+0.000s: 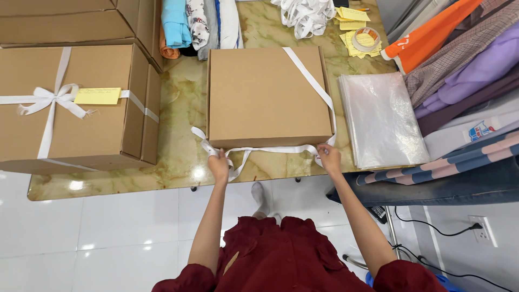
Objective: The person removes a white ribbon from a cardboard box, opens it, and places a plastic-wrapped item inside. They close the box, stack it on other boxes, then unwrap a folded cloth from bubble wrap and place it on the table. Finally, they tie a white ribbon around another box.
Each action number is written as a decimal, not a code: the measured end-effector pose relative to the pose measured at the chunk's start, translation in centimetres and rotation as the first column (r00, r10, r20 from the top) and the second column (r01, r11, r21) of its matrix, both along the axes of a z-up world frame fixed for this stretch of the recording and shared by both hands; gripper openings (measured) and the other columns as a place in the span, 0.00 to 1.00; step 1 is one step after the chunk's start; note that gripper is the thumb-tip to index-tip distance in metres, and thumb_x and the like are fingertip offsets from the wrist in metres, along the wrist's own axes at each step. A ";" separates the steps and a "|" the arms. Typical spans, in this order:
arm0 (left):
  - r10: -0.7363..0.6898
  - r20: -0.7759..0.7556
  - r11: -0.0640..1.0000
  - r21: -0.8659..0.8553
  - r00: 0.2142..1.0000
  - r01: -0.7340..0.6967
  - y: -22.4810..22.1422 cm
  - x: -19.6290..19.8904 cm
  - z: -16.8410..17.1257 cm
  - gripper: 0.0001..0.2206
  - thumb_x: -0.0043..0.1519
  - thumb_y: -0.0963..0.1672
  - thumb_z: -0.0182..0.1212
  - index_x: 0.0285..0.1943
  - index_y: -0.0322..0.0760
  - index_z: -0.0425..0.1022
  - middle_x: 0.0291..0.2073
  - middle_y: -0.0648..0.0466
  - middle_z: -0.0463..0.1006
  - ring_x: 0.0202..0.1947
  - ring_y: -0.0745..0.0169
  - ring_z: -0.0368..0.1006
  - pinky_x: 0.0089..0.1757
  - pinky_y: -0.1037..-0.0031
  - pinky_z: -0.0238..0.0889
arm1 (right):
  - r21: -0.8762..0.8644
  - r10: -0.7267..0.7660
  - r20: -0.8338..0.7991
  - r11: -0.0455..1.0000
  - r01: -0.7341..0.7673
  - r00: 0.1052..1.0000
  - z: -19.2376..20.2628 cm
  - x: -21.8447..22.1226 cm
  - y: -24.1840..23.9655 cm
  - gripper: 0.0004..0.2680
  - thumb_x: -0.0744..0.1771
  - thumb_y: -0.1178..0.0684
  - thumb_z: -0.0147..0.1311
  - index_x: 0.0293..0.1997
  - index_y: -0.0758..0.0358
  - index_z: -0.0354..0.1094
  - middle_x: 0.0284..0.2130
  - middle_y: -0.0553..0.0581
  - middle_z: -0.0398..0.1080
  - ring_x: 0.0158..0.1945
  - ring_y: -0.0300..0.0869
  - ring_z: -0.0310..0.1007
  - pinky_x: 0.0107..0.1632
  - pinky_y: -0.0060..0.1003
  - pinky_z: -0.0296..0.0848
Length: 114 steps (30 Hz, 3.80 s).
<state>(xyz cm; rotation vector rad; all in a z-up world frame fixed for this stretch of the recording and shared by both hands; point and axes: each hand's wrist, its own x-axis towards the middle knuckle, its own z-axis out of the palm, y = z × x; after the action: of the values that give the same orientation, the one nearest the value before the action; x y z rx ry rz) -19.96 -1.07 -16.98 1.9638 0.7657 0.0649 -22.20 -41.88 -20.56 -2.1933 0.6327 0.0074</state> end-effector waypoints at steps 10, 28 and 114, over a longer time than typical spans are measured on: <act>-0.057 -0.078 0.997 0.050 0.995 0.061 -3.5 0.7 -1.7 0.20 0.71 0.46 0.48 0.40 0.21 0.81 0.37 0.32 0.81 0.49 0.30 0.75 0.48 0.47 0.66 | 0.187 0.102 0.007 0.977 -0.102 0.995 1.3 -0.4 4.9 0.10 0.65 0.53 0.56 0.49 0.53 0.80 0.38 0.59 0.80 0.42 0.47 0.78 0.47 0.45 0.74; -0.484 -0.260 0.855 -0.342 0.835 0.389 -11.2 -2.6 12.8 0.37 0.59 0.60 0.48 0.53 0.19 0.78 0.54 0.30 0.76 0.62 0.38 0.69 0.59 0.52 0.61 | 0.507 0.172 -0.071 0.854 -0.113 0.983 9.5 -3.5 9.2 0.09 0.64 0.49 0.64 0.48 0.54 0.80 0.40 0.54 0.77 0.43 0.34 0.67 0.46 0.29 0.70; -0.507 -0.454 0.724 0.237 0.733 0.648 -15.1 0.3 12.4 0.23 0.50 0.51 0.57 0.50 0.35 0.83 0.44 0.45 0.83 0.51 0.43 0.78 0.47 0.56 0.73 | 0.875 0.146 -0.355 0.401 0.273 0.923 22.9 8.2 6.6 0.43 0.57 0.23 0.61 0.70 0.64 0.46 0.60 0.56 0.55 0.65 0.52 0.54 0.56 0.55 0.60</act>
<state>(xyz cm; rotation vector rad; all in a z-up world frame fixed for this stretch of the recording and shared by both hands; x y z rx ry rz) -19.63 -16.19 -4.59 2.5620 0.3149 -0.5966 -13.96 -35.25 2.35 -1.0287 0.6890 0.6323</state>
